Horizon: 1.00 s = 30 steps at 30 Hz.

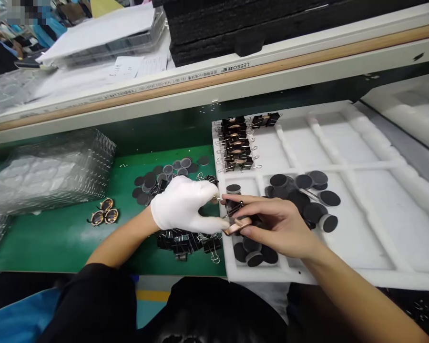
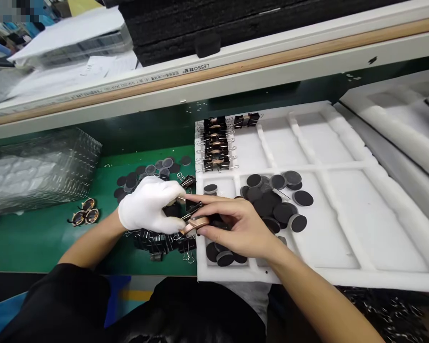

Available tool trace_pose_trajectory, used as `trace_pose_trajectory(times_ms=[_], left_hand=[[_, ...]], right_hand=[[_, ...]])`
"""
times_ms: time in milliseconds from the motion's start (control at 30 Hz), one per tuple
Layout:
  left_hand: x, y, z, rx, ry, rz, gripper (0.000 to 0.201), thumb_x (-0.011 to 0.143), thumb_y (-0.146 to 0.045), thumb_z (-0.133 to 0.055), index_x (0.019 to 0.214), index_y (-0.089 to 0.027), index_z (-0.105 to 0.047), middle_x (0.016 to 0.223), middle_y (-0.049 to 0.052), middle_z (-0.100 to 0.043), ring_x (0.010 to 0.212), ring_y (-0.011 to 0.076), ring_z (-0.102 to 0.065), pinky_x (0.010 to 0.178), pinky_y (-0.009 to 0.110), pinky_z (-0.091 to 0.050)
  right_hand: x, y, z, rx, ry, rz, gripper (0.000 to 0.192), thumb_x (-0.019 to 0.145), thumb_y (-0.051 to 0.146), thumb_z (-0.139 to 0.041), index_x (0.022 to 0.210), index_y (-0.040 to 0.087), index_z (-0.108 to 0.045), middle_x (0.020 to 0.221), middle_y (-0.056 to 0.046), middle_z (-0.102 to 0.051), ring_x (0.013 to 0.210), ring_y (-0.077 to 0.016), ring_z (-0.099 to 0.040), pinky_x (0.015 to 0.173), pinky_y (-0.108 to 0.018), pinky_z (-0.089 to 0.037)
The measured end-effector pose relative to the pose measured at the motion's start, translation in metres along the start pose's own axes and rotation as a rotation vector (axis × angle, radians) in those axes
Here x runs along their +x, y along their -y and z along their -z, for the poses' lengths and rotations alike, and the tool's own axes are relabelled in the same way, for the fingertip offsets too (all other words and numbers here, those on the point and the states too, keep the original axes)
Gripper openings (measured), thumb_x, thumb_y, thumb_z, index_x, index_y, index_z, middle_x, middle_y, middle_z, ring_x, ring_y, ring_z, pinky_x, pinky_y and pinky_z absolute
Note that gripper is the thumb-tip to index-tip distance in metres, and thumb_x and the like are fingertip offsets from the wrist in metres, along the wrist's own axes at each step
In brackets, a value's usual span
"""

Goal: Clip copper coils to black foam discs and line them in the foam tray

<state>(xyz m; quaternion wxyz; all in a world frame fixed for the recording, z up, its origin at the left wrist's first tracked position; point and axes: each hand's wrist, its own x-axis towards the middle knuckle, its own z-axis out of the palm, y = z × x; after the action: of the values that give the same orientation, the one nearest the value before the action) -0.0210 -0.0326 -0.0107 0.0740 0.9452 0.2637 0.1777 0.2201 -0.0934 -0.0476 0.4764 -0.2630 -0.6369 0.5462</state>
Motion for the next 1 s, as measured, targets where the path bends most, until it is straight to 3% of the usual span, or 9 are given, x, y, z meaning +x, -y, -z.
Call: trace_pose_trajectory(times_ms=[100,333,600,733,900,1000], left_hand=[[-0.002,0.000,-0.003,-0.002,-0.043,-0.005,0.053,0.081,-0.073,-0.059,0.078,-0.020,-0.059,0.056,-0.003,-0.059,0.045,0.0127,-0.054,0.047,0.027,-0.030],[-0.005,-0.003,-0.007,0.171,-0.097,-0.035,0.044,0.079,-0.063,-0.053,0.071,-0.020,-0.055,0.050,-0.004,-0.050,0.041,0.0142,-0.050,0.043,0.029,-0.026],[-0.006,-0.006,0.000,0.256,-0.039,-0.067,0.040,0.080,-0.059,-0.054,0.077,-0.019,-0.058,0.054,-0.003,-0.054,0.043,0.0148,-0.054,0.045,0.028,-0.029],[-0.007,-0.005,-0.002,0.263,-0.067,-0.063,0.038,0.078,-0.058,-0.053,0.073,-0.020,-0.055,0.050,-0.004,-0.049,0.042,0.0151,-0.053,0.045,0.028,-0.028],[-0.005,-0.001,-0.004,0.234,-0.040,0.033,0.040,0.086,-0.054,-0.050,0.064,-0.023,-0.041,0.047,-0.006,-0.042,0.039,0.0109,-0.043,0.044,0.026,-0.024],[-0.006,0.001,-0.003,0.165,-0.044,0.060,0.043,0.092,-0.051,-0.051,0.063,-0.022,-0.036,0.047,-0.007,-0.040,0.040,0.0085,-0.036,0.043,0.025,-0.022]], right_hand=[[0.000,0.000,-0.001,-0.002,0.005,0.009,0.043,0.085,0.004,-0.079,0.113,0.037,-0.082,0.137,-0.001,-0.071,0.103,-0.0226,-0.079,0.077,-0.023,-0.068],[-0.004,-0.004,0.001,-0.001,-0.019,-0.019,0.039,0.085,0.008,-0.080,0.112,0.035,-0.083,0.133,-0.003,-0.073,0.123,-0.0265,-0.071,0.089,-0.026,-0.066],[-0.005,-0.006,0.000,-0.060,-0.045,-0.023,0.029,0.085,0.013,-0.082,0.107,0.032,-0.084,0.130,-0.007,-0.074,0.120,-0.0315,-0.073,0.085,-0.036,-0.069],[-0.006,-0.007,0.000,-0.084,-0.051,-0.037,0.026,0.087,0.017,-0.082,0.108,0.031,-0.083,0.130,-0.007,-0.075,0.125,-0.0333,-0.070,0.089,-0.042,-0.069],[-0.004,-0.002,0.009,-0.170,-0.092,0.032,0.028,0.091,0.013,-0.077,0.111,0.032,-0.081,0.140,-0.005,-0.069,0.127,-0.0304,-0.068,0.101,-0.046,-0.063],[-0.001,0.001,0.018,-0.356,-0.200,0.114,0.032,0.092,0.009,-0.074,0.113,0.033,-0.079,0.122,-0.003,-0.074,0.110,-0.0232,-0.072,0.095,-0.041,-0.062]])
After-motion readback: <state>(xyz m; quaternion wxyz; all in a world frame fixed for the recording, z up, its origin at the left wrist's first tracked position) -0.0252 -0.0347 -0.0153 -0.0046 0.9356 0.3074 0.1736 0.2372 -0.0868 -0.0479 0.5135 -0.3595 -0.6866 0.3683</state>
